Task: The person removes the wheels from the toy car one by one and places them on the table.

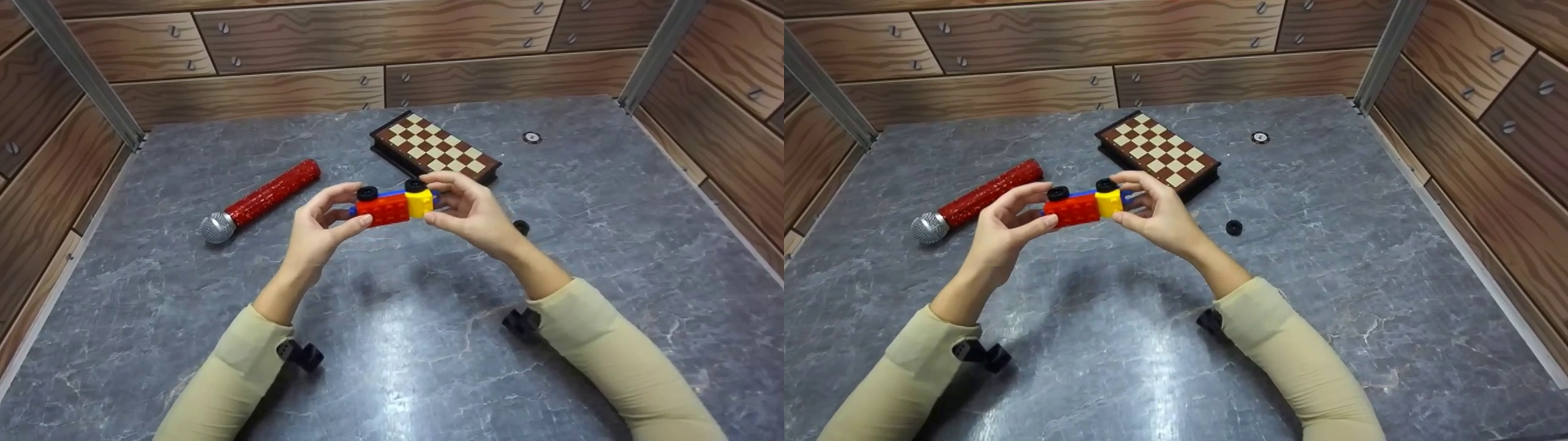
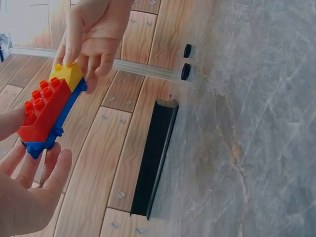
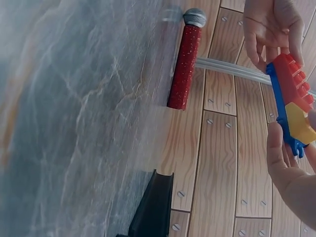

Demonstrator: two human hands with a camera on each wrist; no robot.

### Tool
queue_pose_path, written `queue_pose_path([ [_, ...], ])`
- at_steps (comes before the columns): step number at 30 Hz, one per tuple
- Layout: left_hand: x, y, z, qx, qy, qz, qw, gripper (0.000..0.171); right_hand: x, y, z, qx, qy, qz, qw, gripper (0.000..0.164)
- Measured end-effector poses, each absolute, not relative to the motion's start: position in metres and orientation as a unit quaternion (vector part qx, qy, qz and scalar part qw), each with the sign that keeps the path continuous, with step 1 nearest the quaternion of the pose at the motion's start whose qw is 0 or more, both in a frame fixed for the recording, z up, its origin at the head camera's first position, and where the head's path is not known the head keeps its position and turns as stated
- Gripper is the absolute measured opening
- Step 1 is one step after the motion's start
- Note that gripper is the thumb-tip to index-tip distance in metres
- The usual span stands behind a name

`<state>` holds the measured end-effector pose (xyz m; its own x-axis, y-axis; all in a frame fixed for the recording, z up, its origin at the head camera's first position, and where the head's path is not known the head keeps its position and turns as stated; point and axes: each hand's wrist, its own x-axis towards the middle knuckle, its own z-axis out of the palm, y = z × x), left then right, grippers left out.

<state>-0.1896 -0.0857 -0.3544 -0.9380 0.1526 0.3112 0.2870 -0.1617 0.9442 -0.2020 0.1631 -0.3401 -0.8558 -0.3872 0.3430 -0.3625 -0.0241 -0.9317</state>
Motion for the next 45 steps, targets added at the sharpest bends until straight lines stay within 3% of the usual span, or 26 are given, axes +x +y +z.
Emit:
queue_pose_path([
  [14,-0.187,-0.073,-0.358,-0.137,-0.614,-0.775,0.056,0.055,-0.203,0.158,-0.341,-0.238,0.656,-0.715,-0.022,0.046],
  [21,-0.188,-0.064,-0.36,-0.118,-0.589,-0.796,0.073,0.051,-0.201,0.154,-0.343,-0.239,0.642,-0.727,-0.04,0.047],
  [45,-0.189,-0.06,-0.357,-0.081,-0.497,-0.861,0.076,0.04,-0.201,0.153,-0.356,-0.205,0.68,-0.702,0.052,0.044],
])
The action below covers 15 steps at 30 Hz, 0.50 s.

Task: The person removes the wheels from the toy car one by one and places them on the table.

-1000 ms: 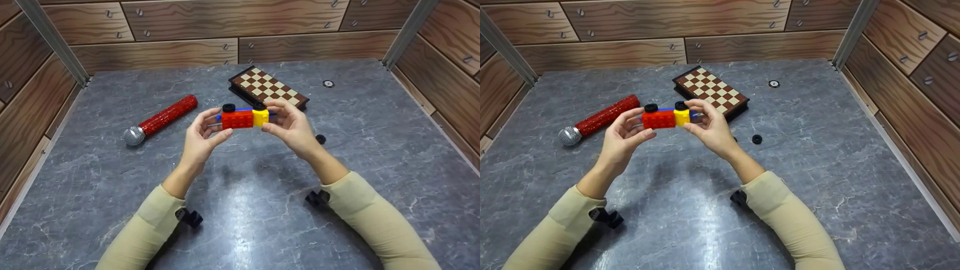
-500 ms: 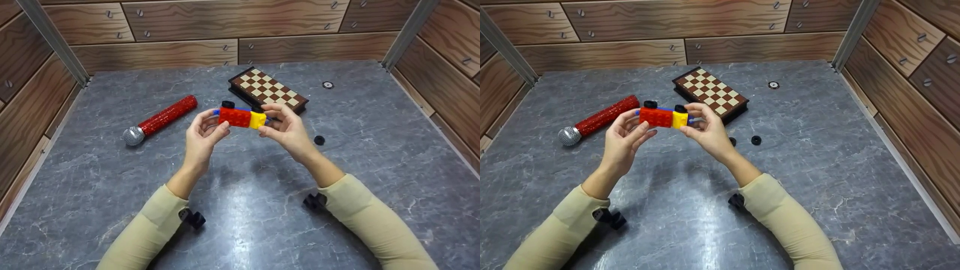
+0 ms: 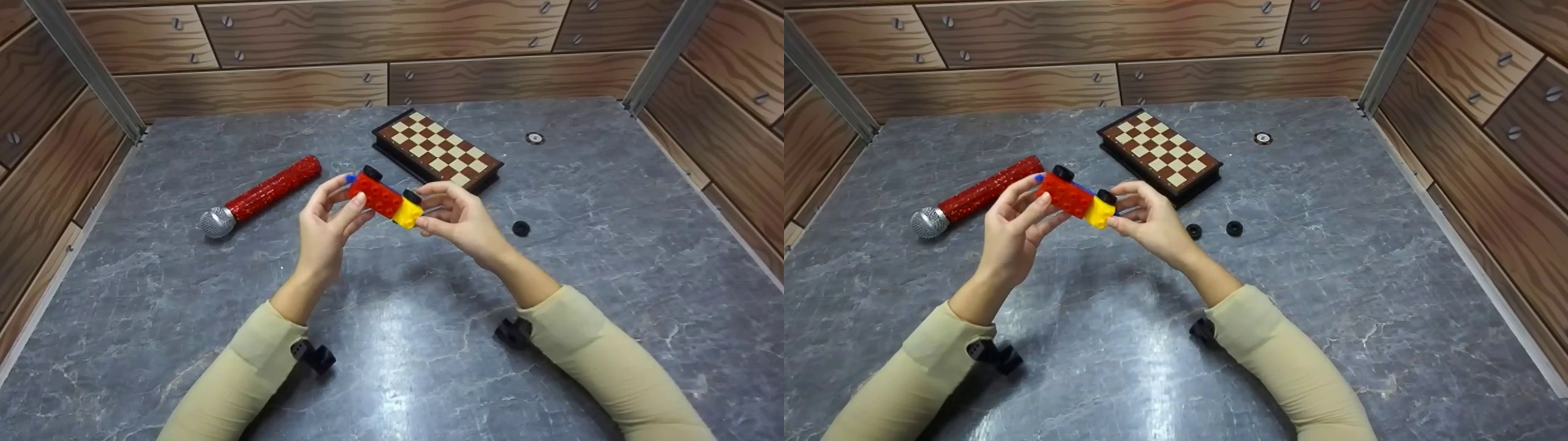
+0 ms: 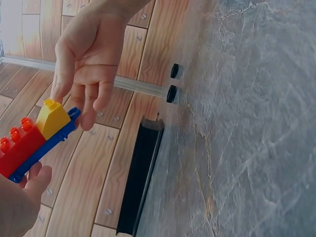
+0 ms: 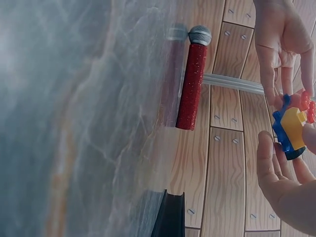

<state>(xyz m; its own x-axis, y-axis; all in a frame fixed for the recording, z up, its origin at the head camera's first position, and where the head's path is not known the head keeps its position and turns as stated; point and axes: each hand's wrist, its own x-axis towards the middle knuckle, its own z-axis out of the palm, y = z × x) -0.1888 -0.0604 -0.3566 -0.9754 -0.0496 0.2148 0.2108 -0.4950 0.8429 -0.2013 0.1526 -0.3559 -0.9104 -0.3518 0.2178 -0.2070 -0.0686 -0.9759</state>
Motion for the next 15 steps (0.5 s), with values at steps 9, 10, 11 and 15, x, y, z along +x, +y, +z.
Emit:
queue_pose_path([
  [9,-0.1865,-0.0617,-0.3568,-0.082,-0.499,-0.86,0.062,0.039,-0.2009,0.1594,-0.3581,-0.214,0.711,-0.668,0.056,0.04],
  [10,-0.1863,-0.0619,-0.3571,-0.084,-0.501,-0.859,0.058,0.038,-0.2013,0.1603,-0.3584,-0.21,0.715,-0.664,0.053,0.039],
  [11,-0.1861,-0.0621,-0.3574,-0.087,-0.502,-0.859,0.054,0.038,-0.2018,0.1611,-0.3585,-0.208,0.718,-0.662,0.051,0.038],
  [15,-0.1852,-0.0624,-0.3582,-0.102,-0.51,-0.854,0.034,0.039,-0.2028,0.1625,-0.3569,-0.204,0.719,-0.663,0.048,0.035],
])
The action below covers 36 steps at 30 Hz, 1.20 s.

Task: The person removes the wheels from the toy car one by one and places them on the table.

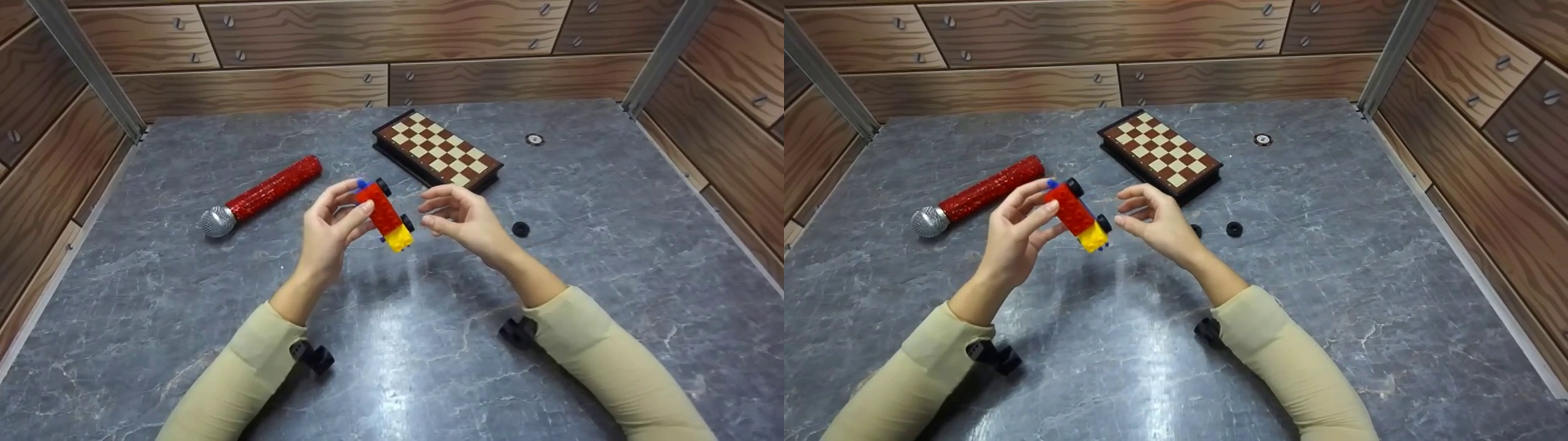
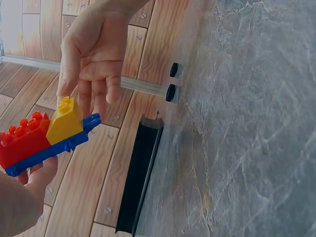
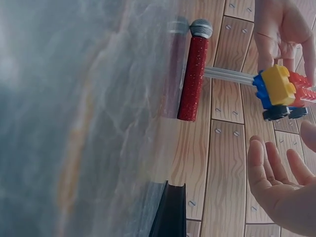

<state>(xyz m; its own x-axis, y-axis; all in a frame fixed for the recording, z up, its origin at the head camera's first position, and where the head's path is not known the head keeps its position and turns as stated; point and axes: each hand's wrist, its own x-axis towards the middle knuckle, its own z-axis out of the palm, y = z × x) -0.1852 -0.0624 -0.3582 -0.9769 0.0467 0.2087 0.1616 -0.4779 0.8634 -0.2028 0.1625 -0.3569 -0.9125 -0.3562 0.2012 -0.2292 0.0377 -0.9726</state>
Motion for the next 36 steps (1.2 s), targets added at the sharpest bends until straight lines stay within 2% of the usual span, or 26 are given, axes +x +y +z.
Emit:
queue_pose_path([
  [15,-0.182,-0.061,-0.361,-0.135,-0.573,-0.808,-0.033,0.036,-0.201,0.154,-0.348,-0.233,0.709,-0.664,0.047,0.032],
  [29,-0.181,-0.058,-0.365,-0.151,-0.587,-0.794,-0.044,0.036,-0.199,0.148,-0.348,-0.244,0.695,-0.674,0.06,0.038],
  [36,-0.181,-0.057,-0.366,-0.163,-0.586,-0.793,-0.034,0.04,-0.2,0.146,-0.35,-0.243,0.692,-0.678,0.046,0.033],
])
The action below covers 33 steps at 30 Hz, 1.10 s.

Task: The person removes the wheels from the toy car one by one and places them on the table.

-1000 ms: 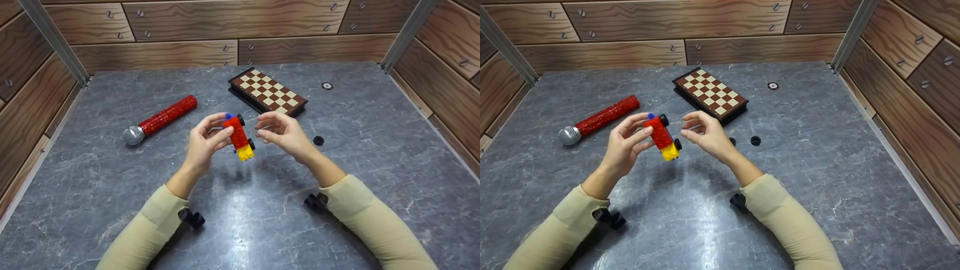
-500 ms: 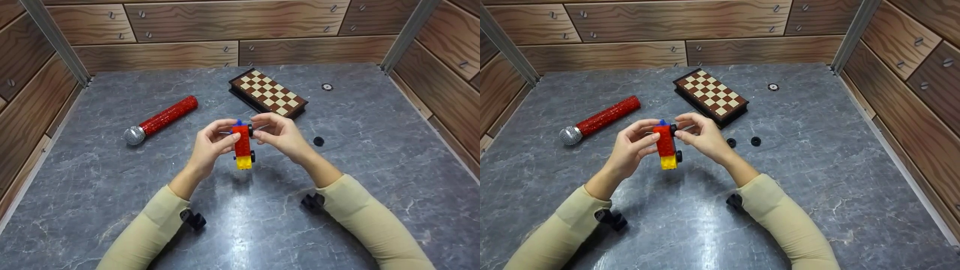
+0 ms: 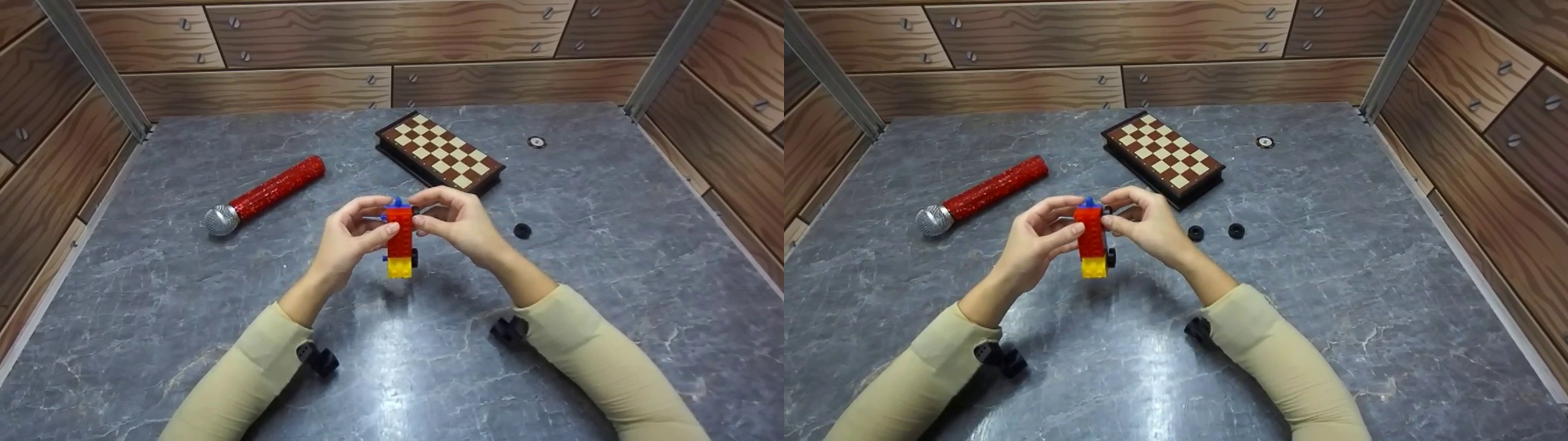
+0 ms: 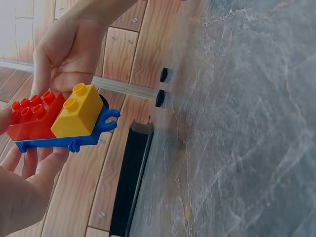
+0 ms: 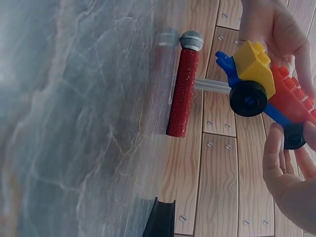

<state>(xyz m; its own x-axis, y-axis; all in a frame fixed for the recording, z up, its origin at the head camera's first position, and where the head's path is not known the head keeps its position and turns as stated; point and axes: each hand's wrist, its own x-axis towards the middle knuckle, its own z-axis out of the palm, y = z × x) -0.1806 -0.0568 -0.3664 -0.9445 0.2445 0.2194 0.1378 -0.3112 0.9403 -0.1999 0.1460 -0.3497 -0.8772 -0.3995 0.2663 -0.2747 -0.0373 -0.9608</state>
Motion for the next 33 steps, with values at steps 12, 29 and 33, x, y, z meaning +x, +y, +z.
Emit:
queue_pose_path([
  [12,-0.1809,-0.0559,-0.3704,0.181,0.619,0.764,0.015,0.051,-0.2008,0.1455,-0.351,-0.234,0.686,-0.688,0.023,0.026],
  [29,-0.1807,-0.0586,-0.3697,0.195,0.602,0.774,0.028,0.049,-0.1994,0.1482,-0.3501,-0.232,0.661,-0.711,0.051,0.029],
  [33,-0.1817,-0.0578,-0.37,0.213,0.612,0.762,0.015,0.049,-0.1998,0.1478,-0.3499,-0.23,0.661,-0.712,0.053,0.027],
])
